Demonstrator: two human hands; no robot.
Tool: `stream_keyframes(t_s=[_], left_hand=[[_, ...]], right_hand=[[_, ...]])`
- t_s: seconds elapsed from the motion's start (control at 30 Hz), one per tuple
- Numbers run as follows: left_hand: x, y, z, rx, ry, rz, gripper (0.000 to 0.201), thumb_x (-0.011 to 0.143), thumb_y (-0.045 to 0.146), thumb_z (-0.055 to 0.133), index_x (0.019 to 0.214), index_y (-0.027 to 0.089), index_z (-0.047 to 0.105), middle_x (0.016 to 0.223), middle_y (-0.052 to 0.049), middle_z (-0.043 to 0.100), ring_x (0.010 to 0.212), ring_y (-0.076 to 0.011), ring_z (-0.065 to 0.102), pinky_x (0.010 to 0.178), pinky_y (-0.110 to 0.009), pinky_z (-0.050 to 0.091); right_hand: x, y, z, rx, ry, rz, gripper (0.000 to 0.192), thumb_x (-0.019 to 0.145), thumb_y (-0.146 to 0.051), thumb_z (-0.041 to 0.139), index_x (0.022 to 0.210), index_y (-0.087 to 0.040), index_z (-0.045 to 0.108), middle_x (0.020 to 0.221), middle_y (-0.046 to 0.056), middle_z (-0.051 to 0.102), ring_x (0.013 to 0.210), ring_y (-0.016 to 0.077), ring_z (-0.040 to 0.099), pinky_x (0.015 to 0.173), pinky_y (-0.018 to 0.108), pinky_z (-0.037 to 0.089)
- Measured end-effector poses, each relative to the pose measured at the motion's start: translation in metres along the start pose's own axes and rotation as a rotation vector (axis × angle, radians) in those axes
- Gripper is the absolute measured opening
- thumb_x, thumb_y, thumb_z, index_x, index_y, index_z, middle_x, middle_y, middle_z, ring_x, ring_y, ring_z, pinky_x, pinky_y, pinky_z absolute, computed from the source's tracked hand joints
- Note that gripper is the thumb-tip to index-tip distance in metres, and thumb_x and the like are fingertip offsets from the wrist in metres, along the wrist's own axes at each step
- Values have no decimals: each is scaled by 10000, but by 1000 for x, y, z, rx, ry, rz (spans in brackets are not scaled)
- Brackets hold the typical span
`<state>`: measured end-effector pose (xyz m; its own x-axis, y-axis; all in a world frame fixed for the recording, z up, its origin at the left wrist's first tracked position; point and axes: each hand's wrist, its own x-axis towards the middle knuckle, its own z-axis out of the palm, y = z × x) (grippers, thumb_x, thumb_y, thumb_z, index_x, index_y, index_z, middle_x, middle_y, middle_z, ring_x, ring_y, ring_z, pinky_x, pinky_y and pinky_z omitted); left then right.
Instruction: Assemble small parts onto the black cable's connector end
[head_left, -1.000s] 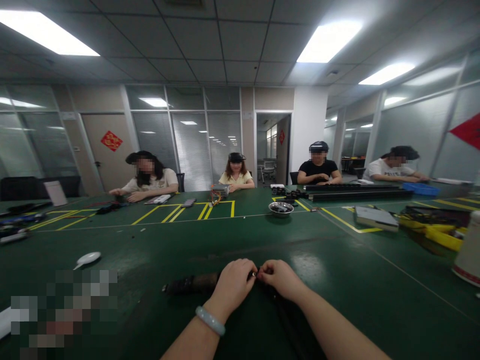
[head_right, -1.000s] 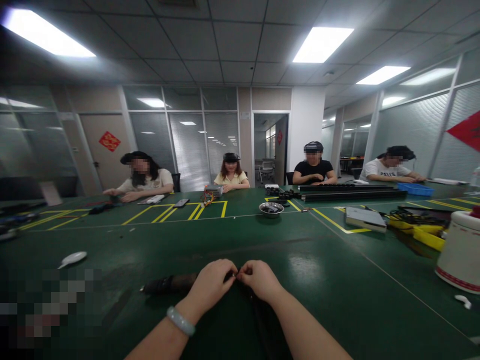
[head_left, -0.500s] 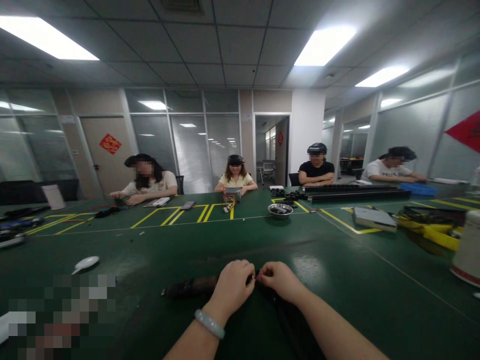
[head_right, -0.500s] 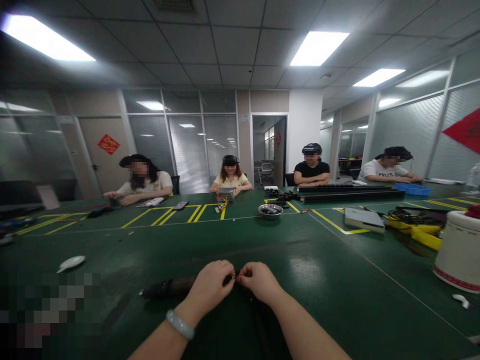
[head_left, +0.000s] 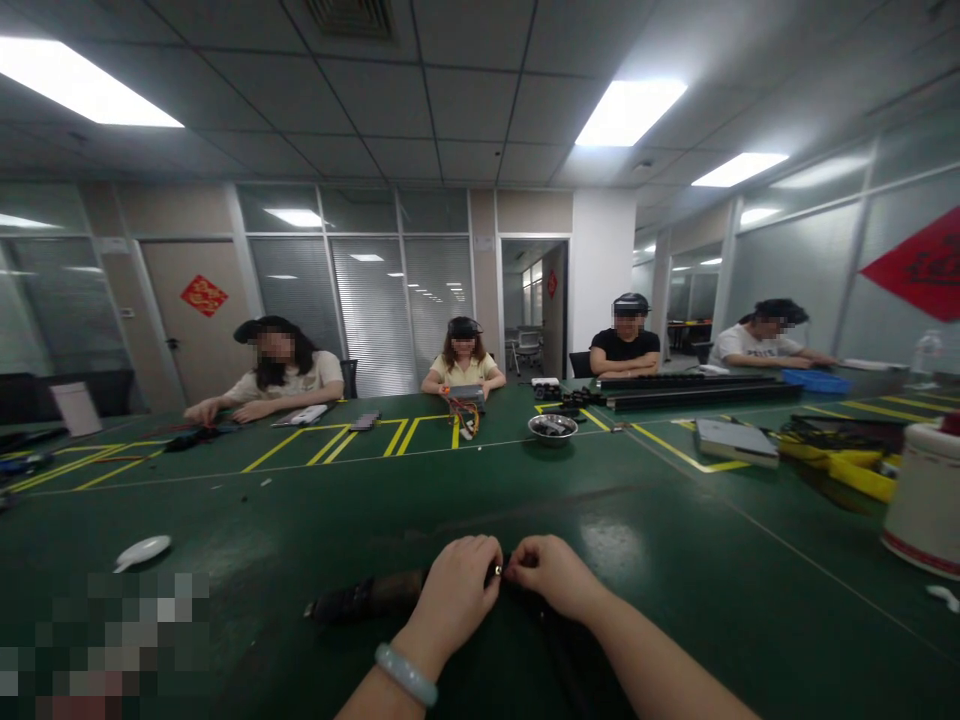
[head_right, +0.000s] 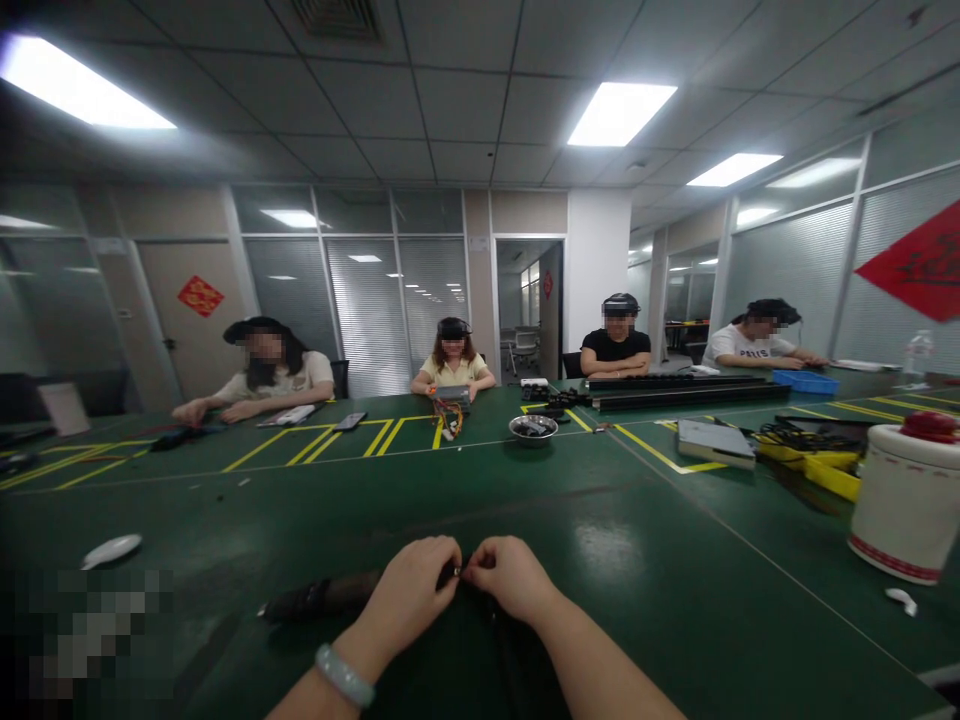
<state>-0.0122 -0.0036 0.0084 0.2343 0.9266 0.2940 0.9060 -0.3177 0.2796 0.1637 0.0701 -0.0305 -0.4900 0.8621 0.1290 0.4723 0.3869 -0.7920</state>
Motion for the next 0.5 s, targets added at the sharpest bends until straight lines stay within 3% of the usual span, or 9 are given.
stream_keyframes(t_s=[0.23,0.5], left_hand=[[0,3,-2,31,-15,-33,83,842,173,514,884,212,574,935,-15,604,881,-171,549,797,-295,389],[0,2,-1,44,42,19,92,814,157,524,855,214,583,896,-16,609,868,-178,544,803,-301,384]], right_hand=[[-1,0,0,-7,19,-8,136,751,-288,671,809,-179,729,724,9,696,625,125,594,561,197,403],[0,1,0,-11,28,-56,141,761,-297,666,811,-179,725,708,1,681,639,126,588,551,196,388]])
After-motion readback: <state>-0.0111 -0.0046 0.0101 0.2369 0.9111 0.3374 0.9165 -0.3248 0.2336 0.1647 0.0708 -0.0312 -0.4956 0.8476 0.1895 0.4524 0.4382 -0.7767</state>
